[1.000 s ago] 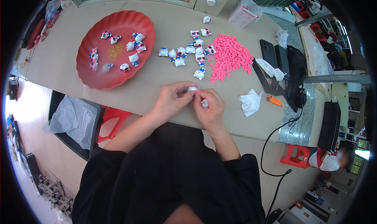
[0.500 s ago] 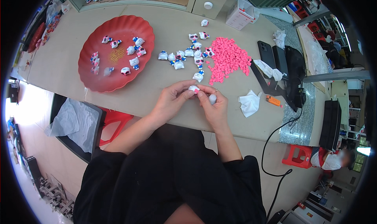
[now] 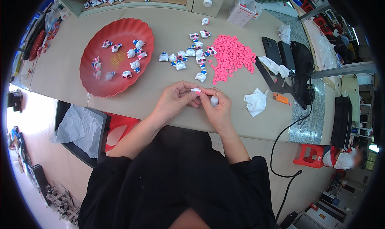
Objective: The person assembles small toy figurines by applying glue from a bottle to the base of each figurine and attaching them to small pink plastic parts.
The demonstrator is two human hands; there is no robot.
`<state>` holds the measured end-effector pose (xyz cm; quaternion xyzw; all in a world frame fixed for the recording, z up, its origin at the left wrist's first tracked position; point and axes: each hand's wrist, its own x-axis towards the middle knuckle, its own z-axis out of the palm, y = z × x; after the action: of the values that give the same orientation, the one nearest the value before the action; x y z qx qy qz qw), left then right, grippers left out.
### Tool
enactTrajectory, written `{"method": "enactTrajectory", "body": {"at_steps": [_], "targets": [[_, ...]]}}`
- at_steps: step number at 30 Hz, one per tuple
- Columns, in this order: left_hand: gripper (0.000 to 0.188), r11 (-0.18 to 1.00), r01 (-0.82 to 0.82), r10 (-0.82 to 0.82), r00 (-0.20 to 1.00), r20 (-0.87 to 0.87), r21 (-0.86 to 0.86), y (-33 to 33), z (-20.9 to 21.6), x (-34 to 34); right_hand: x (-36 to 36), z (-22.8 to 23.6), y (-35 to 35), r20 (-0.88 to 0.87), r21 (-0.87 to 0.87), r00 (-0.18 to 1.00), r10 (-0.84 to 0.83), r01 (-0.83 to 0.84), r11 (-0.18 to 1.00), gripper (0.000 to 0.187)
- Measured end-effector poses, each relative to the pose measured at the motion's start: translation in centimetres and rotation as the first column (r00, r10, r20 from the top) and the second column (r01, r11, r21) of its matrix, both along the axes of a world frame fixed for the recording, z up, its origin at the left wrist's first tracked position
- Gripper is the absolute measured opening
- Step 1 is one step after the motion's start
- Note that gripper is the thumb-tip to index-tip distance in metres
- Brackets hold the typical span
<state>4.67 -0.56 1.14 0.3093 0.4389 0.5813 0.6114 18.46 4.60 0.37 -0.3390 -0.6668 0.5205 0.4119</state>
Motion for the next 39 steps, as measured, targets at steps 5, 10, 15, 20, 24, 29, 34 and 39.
{"method": "enactTrajectory", "body": {"at_steps": [5, 10, 15, 20, 24, 29, 34, 39], "targets": [[0.018, 0.998, -0.012, 0.015, 0.999, 0.041, -0.069, 0.1, 0.2, -0.1, 0.0, 0.1, -0.1, 0.025, 0.061, 1.000, 0.003, -0.004, 0.998, 0.014], [0.018, 0.998, -0.012, 0.009, 0.999, -0.037, -0.069, 0.2, -0.1, 0.2, -0.1, -0.1, -0.2, 0.022, 0.084, 1.000, -0.010, 0.008, 0.996, 0.013], [0.020, 0.998, 0.013, -0.015, 1.000, -0.024, -0.063, 0.3, 0.1, 0.0, -0.1, -0.2, 0.2, 0.033, 0.144, 0.999, -0.014, 0.009, 0.990, 0.011], [0.021, 0.995, 0.073, -0.082, 0.985, -0.153, -0.067, 0.1, 0.3, -0.2, 0.2, 0.7, 0.7, -0.077, -0.387, 0.997, 0.000, -0.029, 0.922, 0.009], [0.022, 0.998, 0.027, -0.008, 0.938, -0.347, 0.050, 0.1, 0.0, 0.7, 0.4, 0.7, 0.9, -0.156, -0.429, 0.988, 0.000, -0.067, 0.901, 0.010], [0.022, 0.999, 0.015, -0.010, 0.988, -0.155, 0.033, 0.1, 0.0, 1.3, -0.1, 1.0, 0.2, -0.129, -0.404, 0.991, -0.020, -0.034, 0.914, 0.010], [0.022, 0.999, 0.043, -0.033, 0.919, -0.394, 0.016, 0.1, 0.0, 1.5, -0.1, 0.7, 0.0, -0.083, -0.366, 0.995, -0.054, 0.020, 0.930, 0.009], [0.021, 0.999, 0.002, 0.021, 0.892, -0.452, 0.049, 0.2, -0.5, 2.0, 0.0, 0.2, -0.2, -0.052, -0.280, 0.996, -0.068, 0.051, 0.959, 0.007]]}}
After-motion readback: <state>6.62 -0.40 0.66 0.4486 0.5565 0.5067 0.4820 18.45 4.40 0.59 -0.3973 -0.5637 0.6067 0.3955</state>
